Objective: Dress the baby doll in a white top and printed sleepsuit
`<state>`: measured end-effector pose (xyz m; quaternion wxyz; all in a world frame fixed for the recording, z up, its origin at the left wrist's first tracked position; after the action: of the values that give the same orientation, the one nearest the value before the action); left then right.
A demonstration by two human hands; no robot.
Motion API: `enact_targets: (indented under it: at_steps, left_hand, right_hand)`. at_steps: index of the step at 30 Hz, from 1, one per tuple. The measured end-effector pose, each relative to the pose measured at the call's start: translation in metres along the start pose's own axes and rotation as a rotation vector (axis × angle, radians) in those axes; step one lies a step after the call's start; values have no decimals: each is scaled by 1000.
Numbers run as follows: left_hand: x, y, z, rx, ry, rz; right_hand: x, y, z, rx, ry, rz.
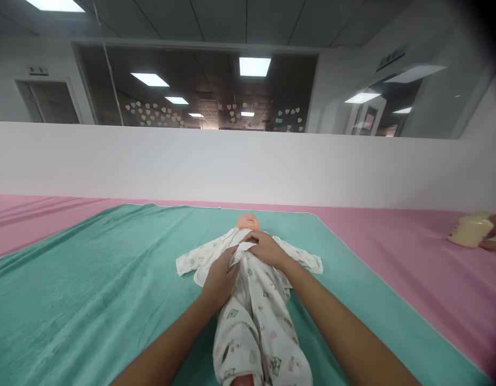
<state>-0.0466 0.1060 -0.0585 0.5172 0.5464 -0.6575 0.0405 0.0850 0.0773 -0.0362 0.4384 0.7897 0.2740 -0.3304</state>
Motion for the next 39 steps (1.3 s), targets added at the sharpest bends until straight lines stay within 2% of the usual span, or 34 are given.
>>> enact_targets:
  at_steps: [4,8,10,13,16,20,25,28,32,35,39]
  left_hand:
    - [-19,7,-11,80,22,-74]
    - [-23,4,-32,62,2,-234]
    - [-17,-1,-45,-14,-62,-271]
    - [-7,-14,-63,-252,-149,-209]
    - [-13,-17,-73,-442,-82,-208]
    - [-23,-15,-79,-541,-43,-269]
    - [-45,-7,-77,-459,-28,-298]
    - [-61,4,-73,-362,-32,-310]
    - [-87,21,-67,-229,56,-468]
    - [-91,21,-64,-172,84,-587]
    - [-85,24,-62,-7,156,-718]
  right_hand:
    - [9,1,5,91,28,-76]
    - [4,0,16,187,126,7]
    - [0,1,20,224,186,55]
    - [4,6,24,281,192,85]
    - [19,6,22,288,100,98]
    - [38,3,16,229,-11,114]
    - [48,4,17,188,-70,59]
    - [46,9,20,234,-51,-4]
    - [43,14,23,303,-21,-107]
    - [44,16,23,307,-5,-124]
    - [53,23,25,381,-24,-52]
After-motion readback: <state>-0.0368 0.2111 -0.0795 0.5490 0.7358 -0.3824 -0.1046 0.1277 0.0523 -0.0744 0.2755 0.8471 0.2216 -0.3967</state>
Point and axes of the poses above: each hand's wrist, its own z-axis away from the middle knuckle, its own y-axis out of the back of the hand, x = y × z, the point moved 8 cm from there along -z, towards the middle knuckle, and after that the axes turned 3 degrees about x, right-handed, at the moved point
